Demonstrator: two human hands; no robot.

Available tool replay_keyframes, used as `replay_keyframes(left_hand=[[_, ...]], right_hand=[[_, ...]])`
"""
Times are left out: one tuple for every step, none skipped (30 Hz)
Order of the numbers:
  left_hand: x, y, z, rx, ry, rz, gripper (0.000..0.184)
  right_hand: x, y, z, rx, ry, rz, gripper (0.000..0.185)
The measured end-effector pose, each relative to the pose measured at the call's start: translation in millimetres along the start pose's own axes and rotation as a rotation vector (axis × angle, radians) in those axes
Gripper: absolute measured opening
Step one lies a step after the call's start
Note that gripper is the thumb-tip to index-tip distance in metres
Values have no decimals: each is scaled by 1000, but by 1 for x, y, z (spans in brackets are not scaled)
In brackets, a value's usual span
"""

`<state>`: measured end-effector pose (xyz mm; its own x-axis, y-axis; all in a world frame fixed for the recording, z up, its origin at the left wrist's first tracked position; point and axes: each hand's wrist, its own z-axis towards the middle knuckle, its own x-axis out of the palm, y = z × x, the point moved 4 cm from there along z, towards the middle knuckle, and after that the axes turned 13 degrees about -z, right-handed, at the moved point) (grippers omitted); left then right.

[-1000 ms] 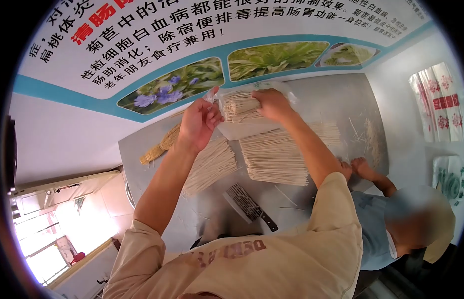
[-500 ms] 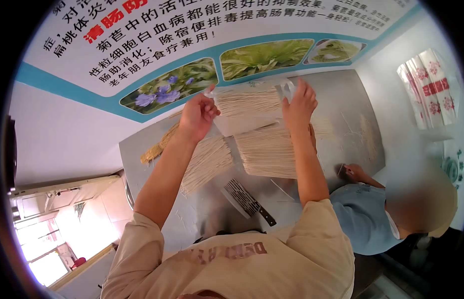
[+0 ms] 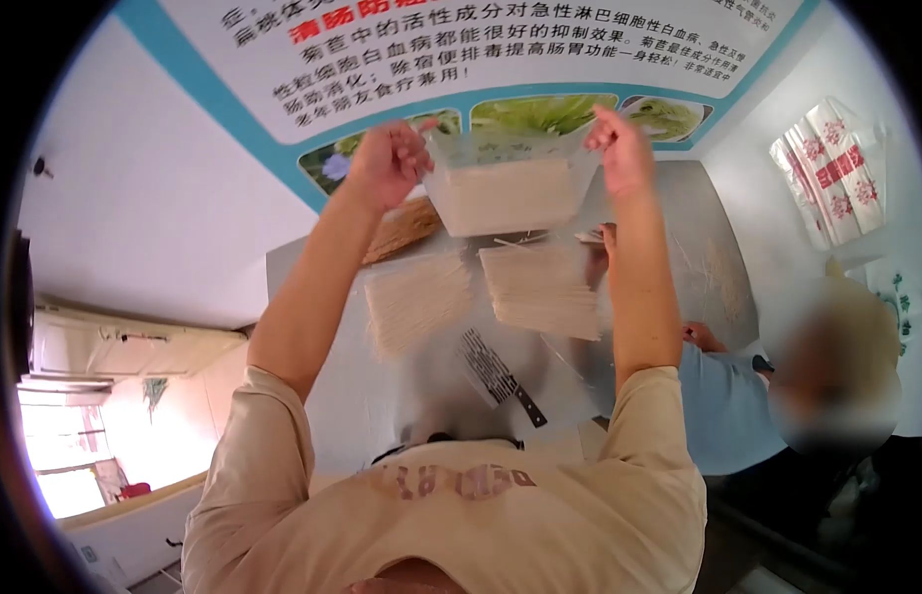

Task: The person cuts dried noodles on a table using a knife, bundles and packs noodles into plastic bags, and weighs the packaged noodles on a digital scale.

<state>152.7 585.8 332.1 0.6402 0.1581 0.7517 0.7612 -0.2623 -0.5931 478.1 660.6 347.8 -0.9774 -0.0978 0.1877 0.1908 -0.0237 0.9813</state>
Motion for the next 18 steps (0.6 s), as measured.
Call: replay_keyframes(left_hand=[[12, -11, -22, 14, 47, -33, 49], [21, -22, -47, 24, 50, -6, 45], [25, -31, -67, 53, 72, -1, 45], [24, -38, -85, 79, 82, 1, 46], [20, -45, -102, 92, 99, -6, 46], [14, -51, -120, 101, 110, -10, 46], [7, -58, -139, 117, 116, 29, 47], [0, -62, -154, 136, 119, 12, 48], [-3, -63, -175, 157, 106, 55, 48], [-6, -67, -193, 191, 105, 100, 49], [-14, -72, -206, 207, 99, 95, 49], [-24, -76, -219, 202, 73, 109, 48], [-36, -78, -233, 192, 40, 122, 47], [-51, -81, -246, 200, 23, 118, 47], [-67, -86, -259, 187, 9, 97, 45], [-83, -92, -272, 175, -1, 77, 44], [-99, -96, -286, 191, -46, 56, 43], [-116, -100, -301, 202, -56, 59, 43]], right_hand=[[5, 19, -17, 6, 7, -10, 37], [13, 40, -34, -13, 52, -11, 34], [22, 59, -50, -27, 99, -11, 31], [28, 74, -66, -24, 167, 0, 25], [34, 83, -83, -9, 235, 15, 21], [41, 90, -100, 30, 245, 14, 21], [51, 98, -113, 70, 253, 19, 18], [62, 97, -123, 100, 261, 26, 18], [71, 86, -138, 126, 267, 29, 18], [81, 83, -147, 115, 294, -12, 18], [93, 84, -152, 93, 328, -55, 19], [107, 82, -159, 92, 348, -58, 19], [120, 74, -171, 137, 370, -38, 20], [132, 63, -184, 185, 390, -16, 20], [145, 54, -193, 218, 395, 16, 21], [159, 45, -205, 223, 408, 20, 21], [177, 37, -220, 240, 470, 26, 20], [196, 28, -231, 255, 531, 33, 20]])
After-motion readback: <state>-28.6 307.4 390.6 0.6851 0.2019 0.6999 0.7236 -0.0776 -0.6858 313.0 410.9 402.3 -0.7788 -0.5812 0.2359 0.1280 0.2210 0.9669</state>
